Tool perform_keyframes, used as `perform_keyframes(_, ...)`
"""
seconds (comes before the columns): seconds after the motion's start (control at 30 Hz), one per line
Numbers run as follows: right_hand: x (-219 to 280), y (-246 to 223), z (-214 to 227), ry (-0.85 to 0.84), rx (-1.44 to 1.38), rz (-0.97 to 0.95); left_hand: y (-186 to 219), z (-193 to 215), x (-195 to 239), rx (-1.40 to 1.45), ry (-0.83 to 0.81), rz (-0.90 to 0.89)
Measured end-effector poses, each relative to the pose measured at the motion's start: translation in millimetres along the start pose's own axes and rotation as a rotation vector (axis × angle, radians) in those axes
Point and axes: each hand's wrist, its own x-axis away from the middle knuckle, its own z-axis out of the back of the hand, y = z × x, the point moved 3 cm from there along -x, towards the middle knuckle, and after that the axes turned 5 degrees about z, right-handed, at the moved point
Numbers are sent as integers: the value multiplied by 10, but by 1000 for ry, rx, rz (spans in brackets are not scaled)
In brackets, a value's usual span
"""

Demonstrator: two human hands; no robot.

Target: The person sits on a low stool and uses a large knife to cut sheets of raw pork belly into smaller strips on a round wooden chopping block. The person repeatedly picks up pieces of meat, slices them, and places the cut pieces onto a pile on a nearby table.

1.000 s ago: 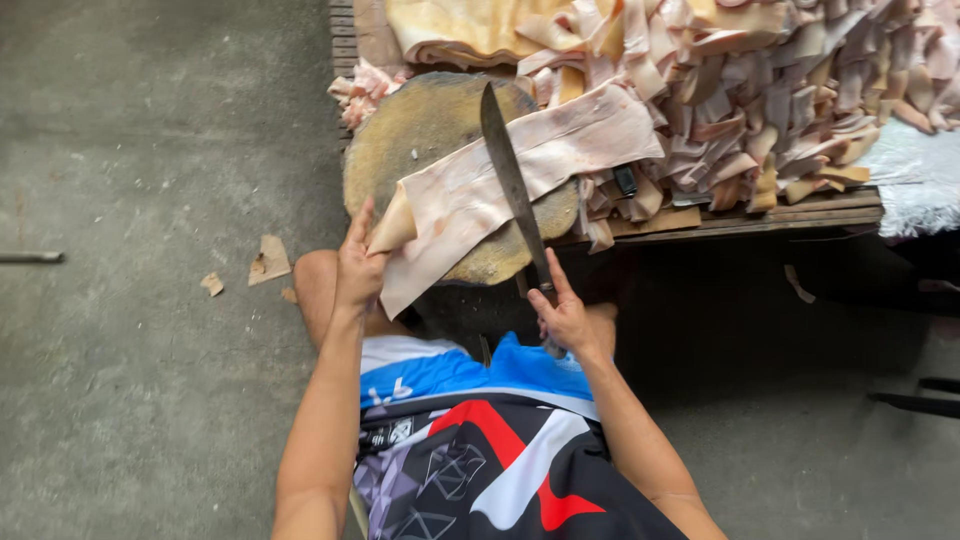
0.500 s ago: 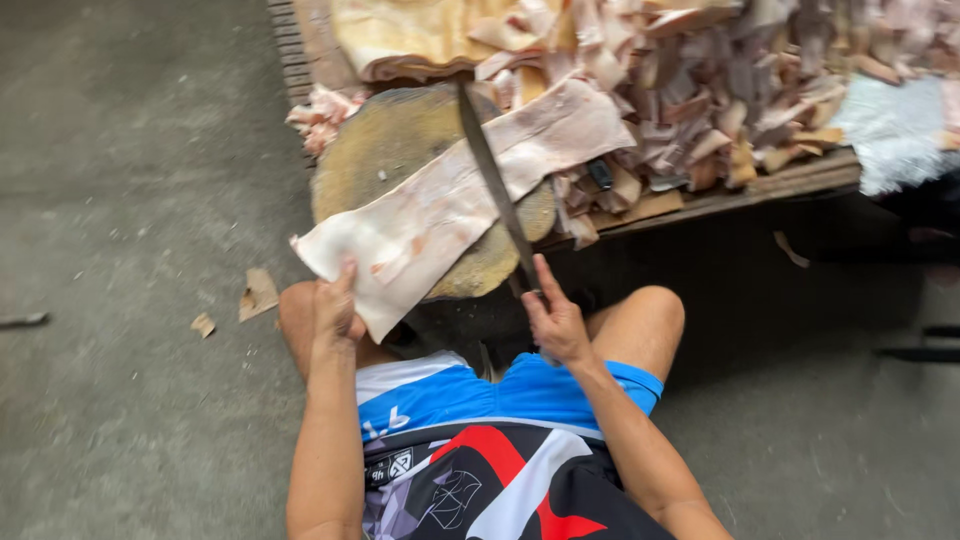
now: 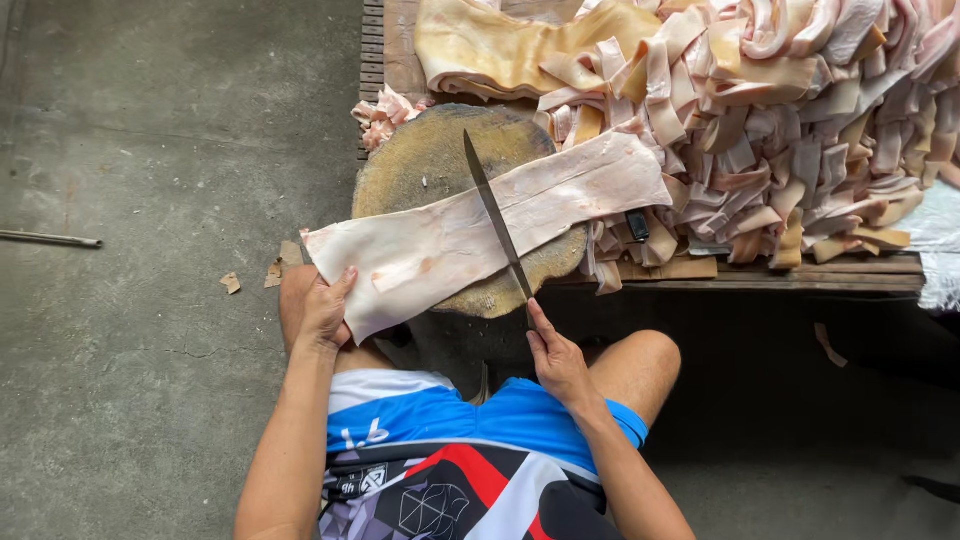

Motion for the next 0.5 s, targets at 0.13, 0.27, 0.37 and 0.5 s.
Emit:
perform_keyframes(0.13,-17,-276,346,-75,-387,-366,68,-72,112,-50,-52,-63)
perform_keyframes(0.27,-211,-884,1104,92,-282,178,129,-174,132,19,-41,-2)
perform_keyframes(0.37,-136,-1207,1432,218,-464,571,182,-254,234,-11,-38,-60)
perform_keyframes(0.5,-189,-813,1027,318,-560,546,215,-246,214,52,-24,-13)
